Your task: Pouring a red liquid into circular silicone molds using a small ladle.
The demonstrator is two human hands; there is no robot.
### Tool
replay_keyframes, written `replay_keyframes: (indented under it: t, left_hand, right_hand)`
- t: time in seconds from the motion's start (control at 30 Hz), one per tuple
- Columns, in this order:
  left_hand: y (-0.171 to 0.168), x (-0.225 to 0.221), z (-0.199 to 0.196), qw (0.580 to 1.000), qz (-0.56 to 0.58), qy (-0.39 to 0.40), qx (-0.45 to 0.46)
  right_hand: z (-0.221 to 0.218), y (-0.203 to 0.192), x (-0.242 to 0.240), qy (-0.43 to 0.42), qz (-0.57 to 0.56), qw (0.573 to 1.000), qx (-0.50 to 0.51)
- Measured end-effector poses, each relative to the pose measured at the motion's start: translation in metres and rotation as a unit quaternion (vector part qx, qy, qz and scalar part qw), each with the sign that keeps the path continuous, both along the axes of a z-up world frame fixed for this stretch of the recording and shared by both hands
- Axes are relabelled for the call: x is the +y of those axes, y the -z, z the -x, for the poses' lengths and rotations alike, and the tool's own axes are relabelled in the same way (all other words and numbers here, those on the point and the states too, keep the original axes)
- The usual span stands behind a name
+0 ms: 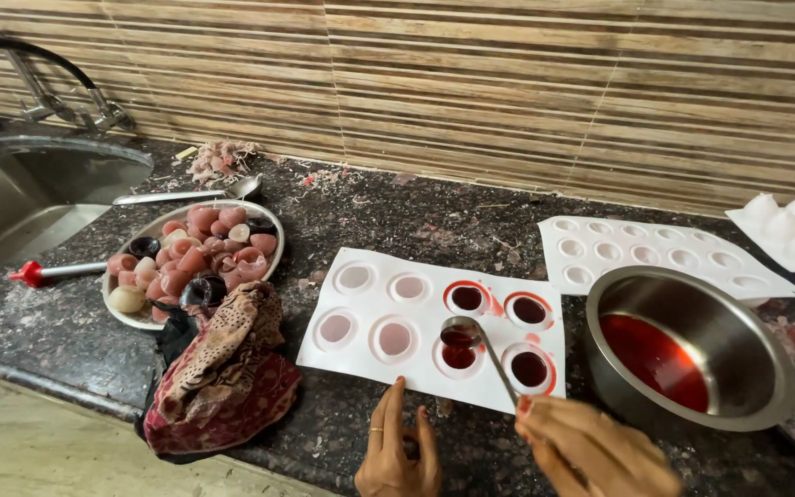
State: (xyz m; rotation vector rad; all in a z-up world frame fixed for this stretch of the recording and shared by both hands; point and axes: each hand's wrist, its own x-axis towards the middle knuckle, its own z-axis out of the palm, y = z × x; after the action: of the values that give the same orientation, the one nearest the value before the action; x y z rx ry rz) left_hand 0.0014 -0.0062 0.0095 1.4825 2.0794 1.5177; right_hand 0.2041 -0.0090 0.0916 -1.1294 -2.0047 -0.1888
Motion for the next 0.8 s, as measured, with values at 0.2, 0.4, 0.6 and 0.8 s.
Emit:
replay_keyframes:
  t: [0.2,0.4,0.6,0.8]
  left_hand:
    - [-0.004,-0.001,-0.002,1.000,0.012,-0.009,-0.004]
    - [0.000,-0.001,-0.002,1.000,-0.003,-0.005,-0.006]
    - [0.001,-0.001,-0.003,1.000,-0.020,-0.014,-0.001]
    - [0.000,-0.001,-0.001,1.000,-0.018,-0.007,-0.005]
  right_hand:
    - [-0.007,0.015,-0.008,-0.090,0.014,0.995,0.025]
    - [-0.006,-0.010,-0.017,0.010,0.054,0.995,0.084]
    - [-0.034,-0.049,-0.012,0.120,0.115,0.944,0.284]
    - [-0.166,-0.014,0.034,0.161,0.085,0.962,0.205]
